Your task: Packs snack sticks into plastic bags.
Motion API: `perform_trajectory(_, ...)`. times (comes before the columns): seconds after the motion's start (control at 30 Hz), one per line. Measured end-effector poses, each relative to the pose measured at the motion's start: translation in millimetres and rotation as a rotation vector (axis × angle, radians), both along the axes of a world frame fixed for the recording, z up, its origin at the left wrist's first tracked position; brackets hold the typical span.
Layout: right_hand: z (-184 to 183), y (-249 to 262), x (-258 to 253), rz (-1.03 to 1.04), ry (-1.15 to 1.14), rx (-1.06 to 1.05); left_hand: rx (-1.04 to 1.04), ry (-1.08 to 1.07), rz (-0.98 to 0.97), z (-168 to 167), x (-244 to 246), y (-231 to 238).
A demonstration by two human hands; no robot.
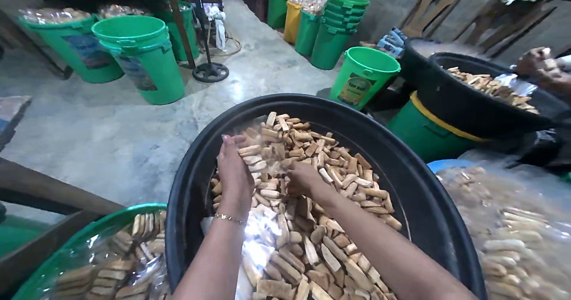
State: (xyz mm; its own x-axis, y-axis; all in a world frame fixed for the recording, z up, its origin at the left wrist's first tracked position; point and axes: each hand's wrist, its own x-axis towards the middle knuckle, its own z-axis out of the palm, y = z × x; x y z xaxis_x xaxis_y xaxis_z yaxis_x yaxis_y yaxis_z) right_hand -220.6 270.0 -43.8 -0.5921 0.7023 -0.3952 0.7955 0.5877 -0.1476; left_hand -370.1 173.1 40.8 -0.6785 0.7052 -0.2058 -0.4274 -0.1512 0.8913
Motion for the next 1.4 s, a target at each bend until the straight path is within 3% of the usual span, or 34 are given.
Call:
perform_trajectory(0.17, -2, -16, 5, -0.148, 0.022, 0.017, -0.021, 0.027, -0.026, -4, -1, 1)
perform_trajectory(0.43, 12, -15, 47, -0.174, 0.053, -0.147, -0.139, 0.063, -0.08, -16, 4, 9)
perform_trajectory(0.6, 67, -55, 79, -0.23, 0.529, -0.101, -0.144, 0.054, -0.178, -13, 21, 10)
perform_trajectory(0.8, 107, -95, 100, -0.219, 1.083, -0.101, -0.097, 0.047, -0.26, -10, 32, 3)
perform_trajectory(0.93, 103, -103, 91, -0.108, 1.352, 0.235, -0.083, 0.086, -0.273, -4, 35, -2)
perform_trajectory(1.13, 95, -88, 68, 0.036, 1.191, 0.909, -0.026, 0.125, -0.415, -1, 47, -12)
perform_trajectory(1.2, 93, -80, 63, 0.069, 1.125, 0.993, 0.041, 0.093, -0.507, 2, 53, -16)
perform_trajectory(1.27, 93, -76, 59, 0.093, 1.079, 0.911, 0.133, -0.021, -0.596, 5, 55, -18)
perform_trajectory(1.4, 104, -66, 57, 0.09, 1.185, 0.376, 0.223, -0.065, -0.591, 10, 39, -13)
